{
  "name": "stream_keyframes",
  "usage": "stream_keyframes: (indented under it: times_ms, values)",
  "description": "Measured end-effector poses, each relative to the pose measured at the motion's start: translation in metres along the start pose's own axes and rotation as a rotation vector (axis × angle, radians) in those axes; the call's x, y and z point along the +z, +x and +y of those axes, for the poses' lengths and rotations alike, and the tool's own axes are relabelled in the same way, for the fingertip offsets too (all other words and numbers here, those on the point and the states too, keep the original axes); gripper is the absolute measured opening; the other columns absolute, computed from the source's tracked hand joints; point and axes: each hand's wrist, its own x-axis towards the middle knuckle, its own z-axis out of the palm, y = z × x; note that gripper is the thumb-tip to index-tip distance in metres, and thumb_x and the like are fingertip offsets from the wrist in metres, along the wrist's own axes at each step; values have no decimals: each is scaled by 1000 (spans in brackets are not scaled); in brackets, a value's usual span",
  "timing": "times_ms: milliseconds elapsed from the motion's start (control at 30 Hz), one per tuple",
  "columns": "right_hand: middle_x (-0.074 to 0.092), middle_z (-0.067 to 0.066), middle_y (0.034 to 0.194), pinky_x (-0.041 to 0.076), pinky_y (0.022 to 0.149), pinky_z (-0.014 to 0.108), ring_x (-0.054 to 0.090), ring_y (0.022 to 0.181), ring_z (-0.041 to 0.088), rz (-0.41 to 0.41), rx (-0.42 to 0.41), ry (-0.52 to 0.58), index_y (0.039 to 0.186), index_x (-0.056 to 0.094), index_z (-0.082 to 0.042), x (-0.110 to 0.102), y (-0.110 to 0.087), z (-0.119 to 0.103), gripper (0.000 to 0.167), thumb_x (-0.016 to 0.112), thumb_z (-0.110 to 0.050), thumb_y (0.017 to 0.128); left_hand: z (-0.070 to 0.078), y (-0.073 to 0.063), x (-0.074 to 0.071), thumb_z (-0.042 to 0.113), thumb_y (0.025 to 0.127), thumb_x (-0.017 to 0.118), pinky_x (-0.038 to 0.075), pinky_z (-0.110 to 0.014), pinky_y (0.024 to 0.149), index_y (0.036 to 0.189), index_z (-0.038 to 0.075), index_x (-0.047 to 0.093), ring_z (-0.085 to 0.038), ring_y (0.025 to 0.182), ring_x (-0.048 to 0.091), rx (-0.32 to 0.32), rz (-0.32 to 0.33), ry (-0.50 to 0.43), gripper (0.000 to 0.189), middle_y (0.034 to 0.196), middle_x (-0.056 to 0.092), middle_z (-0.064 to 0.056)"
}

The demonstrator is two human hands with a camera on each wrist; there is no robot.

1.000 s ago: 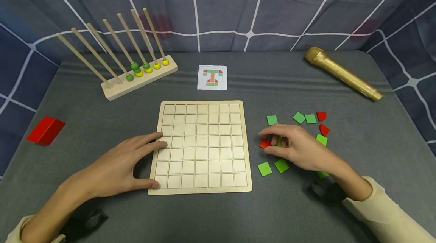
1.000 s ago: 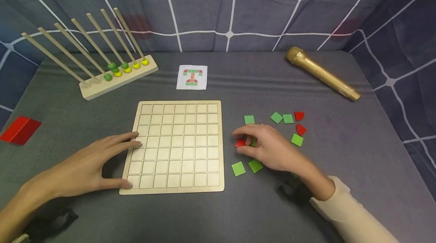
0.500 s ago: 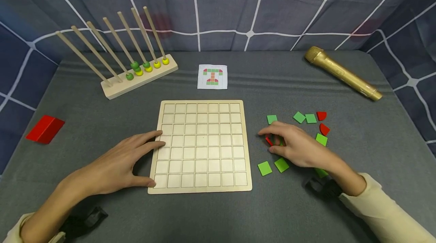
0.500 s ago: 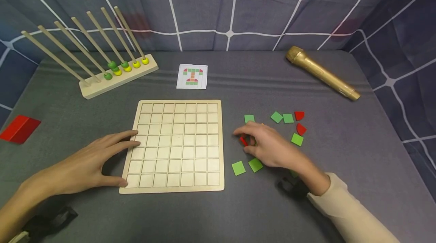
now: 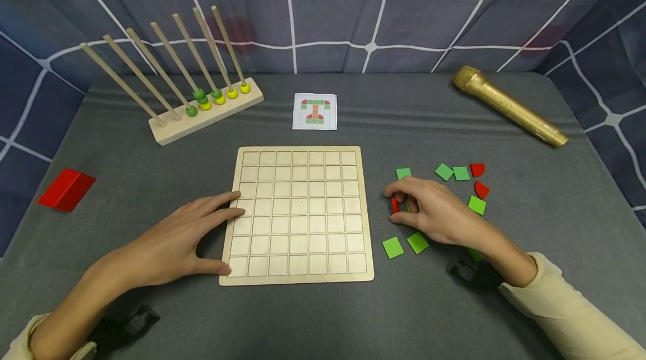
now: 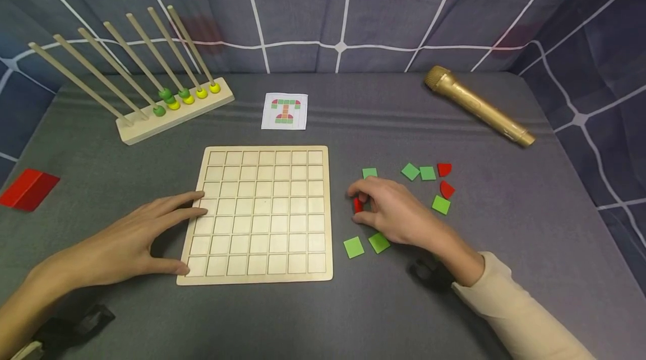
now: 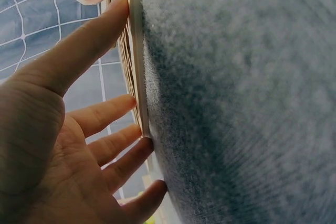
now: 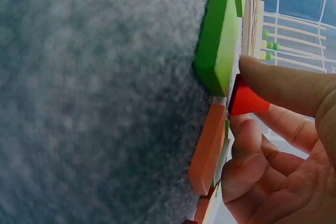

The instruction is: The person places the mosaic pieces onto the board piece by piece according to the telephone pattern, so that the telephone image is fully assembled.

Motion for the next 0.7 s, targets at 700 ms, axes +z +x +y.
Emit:
stream_keyframes:
  times_ms: [700]
  values:
    - [59, -7, 93, 52, 70, 25, 59, 81, 5, 125, -100, 140, 122, 65, -6, 0, 4, -10, 38, 75, -1, 86, -1, -1, 0, 69, 76, 70, 28, -65, 103, 147, 16, 47, -35, 139, 31, 7, -3, 1, 91, 159, 28, -6]
